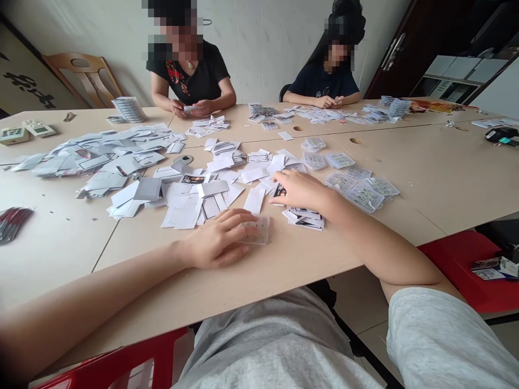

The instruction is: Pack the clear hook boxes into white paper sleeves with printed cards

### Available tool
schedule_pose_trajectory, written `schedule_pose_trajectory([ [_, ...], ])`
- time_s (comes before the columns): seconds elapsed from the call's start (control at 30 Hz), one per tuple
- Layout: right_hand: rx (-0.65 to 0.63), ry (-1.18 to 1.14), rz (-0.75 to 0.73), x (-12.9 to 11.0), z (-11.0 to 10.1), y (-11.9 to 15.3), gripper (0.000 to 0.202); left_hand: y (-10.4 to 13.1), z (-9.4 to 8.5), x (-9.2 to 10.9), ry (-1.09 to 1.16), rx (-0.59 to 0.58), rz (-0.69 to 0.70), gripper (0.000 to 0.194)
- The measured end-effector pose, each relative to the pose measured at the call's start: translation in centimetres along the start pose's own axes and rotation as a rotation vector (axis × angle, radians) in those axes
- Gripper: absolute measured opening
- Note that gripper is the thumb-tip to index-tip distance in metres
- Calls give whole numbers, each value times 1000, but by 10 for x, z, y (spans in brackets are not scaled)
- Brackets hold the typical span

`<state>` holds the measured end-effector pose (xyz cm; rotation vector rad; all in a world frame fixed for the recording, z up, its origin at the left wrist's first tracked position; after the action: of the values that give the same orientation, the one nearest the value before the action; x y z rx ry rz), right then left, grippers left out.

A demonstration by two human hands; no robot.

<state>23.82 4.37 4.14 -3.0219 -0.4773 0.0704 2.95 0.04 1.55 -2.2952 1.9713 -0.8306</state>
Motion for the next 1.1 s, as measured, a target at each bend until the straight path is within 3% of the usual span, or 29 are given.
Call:
schedule_pose_trajectory([
  [0.17,-172,45,26,18,15,-6,59,0,6,13,65,-77,156,24],
  [0.33,-96,48,27,14,9,-5,72,0,7,16,104,-70,204,24],
  [0.43,-30,34,37,13,5,-5,72,1,6,15,159,-52,198,15],
  [0.57,84,5,19,7,-1,-4,71,1,-4,9,245,63,50,18],
  [0.67,235,-43,-57,-8,-8,1,65,1,-14,-7,282,272,-269,21],
  [0.77,416,-155,-211,-33,-17,13,56,4,-15,-21,375,380,-531,29],
  [0.83,503,-216,-288,-48,-20,21,51,4,-14,-25,465,407,-570,32],
  [0.93,576,-269,-355,-64,-20,30,44,3,-13,-26,564,431,-508,28],
  [1.1,601,-272,-404,-69,-13,31,43,4,-15,-23,720,405,-474,23],
])
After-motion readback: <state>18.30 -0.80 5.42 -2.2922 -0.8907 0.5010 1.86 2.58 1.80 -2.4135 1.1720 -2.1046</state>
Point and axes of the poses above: each hand's wrist, its own y-axis away from the middle knuckle, its own z-axis out of the palm, x = y × z, the point moved 4 cm from there along -y, towards the middle knuckle, and after that the axes turned 11 degrees about y, right-handed, at the moved point
